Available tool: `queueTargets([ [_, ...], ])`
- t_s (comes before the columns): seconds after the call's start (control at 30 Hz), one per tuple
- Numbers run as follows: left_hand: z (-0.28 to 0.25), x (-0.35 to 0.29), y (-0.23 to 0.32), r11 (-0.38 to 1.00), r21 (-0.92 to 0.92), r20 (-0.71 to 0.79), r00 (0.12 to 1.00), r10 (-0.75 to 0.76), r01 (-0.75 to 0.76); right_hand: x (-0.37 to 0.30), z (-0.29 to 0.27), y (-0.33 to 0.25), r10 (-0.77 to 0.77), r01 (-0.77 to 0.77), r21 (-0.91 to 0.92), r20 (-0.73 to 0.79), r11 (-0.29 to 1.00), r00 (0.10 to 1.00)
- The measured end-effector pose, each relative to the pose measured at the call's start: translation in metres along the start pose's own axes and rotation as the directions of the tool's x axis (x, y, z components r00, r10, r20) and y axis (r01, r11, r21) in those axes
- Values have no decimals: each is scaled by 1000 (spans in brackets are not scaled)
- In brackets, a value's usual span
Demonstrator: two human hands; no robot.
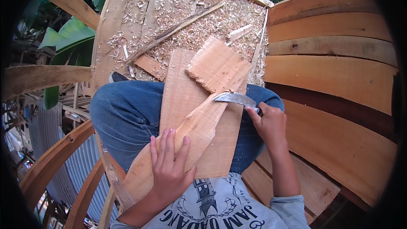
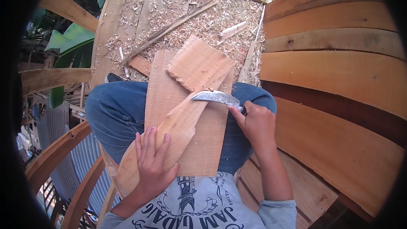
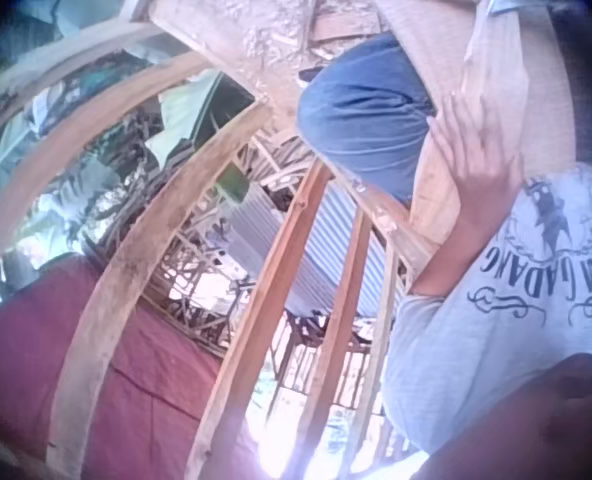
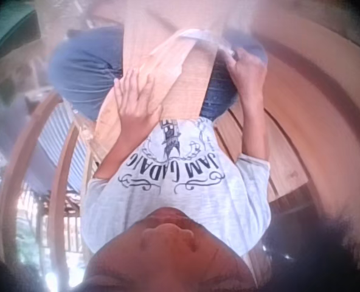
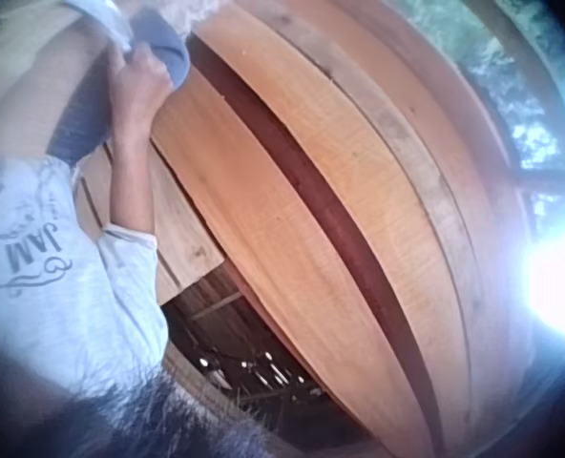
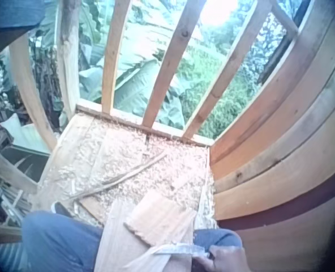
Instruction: The person carves a rectangular wooden plank using a curved knife. They hold the plank on their lap and repeatedly shave off thin layers of wood, creating wood shavings that accumulate on the platform.
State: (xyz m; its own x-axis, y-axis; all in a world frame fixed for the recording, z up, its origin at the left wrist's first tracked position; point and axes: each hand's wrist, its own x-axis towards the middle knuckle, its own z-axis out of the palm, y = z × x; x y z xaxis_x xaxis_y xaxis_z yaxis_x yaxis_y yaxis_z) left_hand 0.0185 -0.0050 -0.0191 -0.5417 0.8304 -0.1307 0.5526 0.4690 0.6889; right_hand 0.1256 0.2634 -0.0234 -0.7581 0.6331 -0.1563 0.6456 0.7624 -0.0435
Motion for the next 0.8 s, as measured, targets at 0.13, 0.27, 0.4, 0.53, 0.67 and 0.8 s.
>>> queueTargets([
  [0.13, 1, 0, 0, 1000, 7, -9, 1000, -5, 5, -1, -1, -2, 23, -23, 4, 14, 1000, 1000],
  [0.27, -1, 0, 3, 1000, 4, -9, 1000, -16, 16, -8, -10, -11, 59, -62, 59, 45, 996, 997],
  [0.4, 0, 1, 4, 1000, -7, -16, 1000, -6, 6, -35, -15, -34, -139, 124, 139, 101, 982, 985],
  [0.53, 1, 0, 3, 1000, 10, -28, 999, -18, 18, -4, 0, -3, -17, 18, 74, -5, 997, 1000],
  [0.67, 2, 1, 0, 1000, -11, -26, 1000, -11, 11, -19, -8, -17, 0, -3, 117, 29, 993, 1000],
  [0.8, 0, 1, 2, 1000, 4, -22, 1000, -11, 11, -19, -6, -23, -133, 121, 170, 58, 978, 989],
])
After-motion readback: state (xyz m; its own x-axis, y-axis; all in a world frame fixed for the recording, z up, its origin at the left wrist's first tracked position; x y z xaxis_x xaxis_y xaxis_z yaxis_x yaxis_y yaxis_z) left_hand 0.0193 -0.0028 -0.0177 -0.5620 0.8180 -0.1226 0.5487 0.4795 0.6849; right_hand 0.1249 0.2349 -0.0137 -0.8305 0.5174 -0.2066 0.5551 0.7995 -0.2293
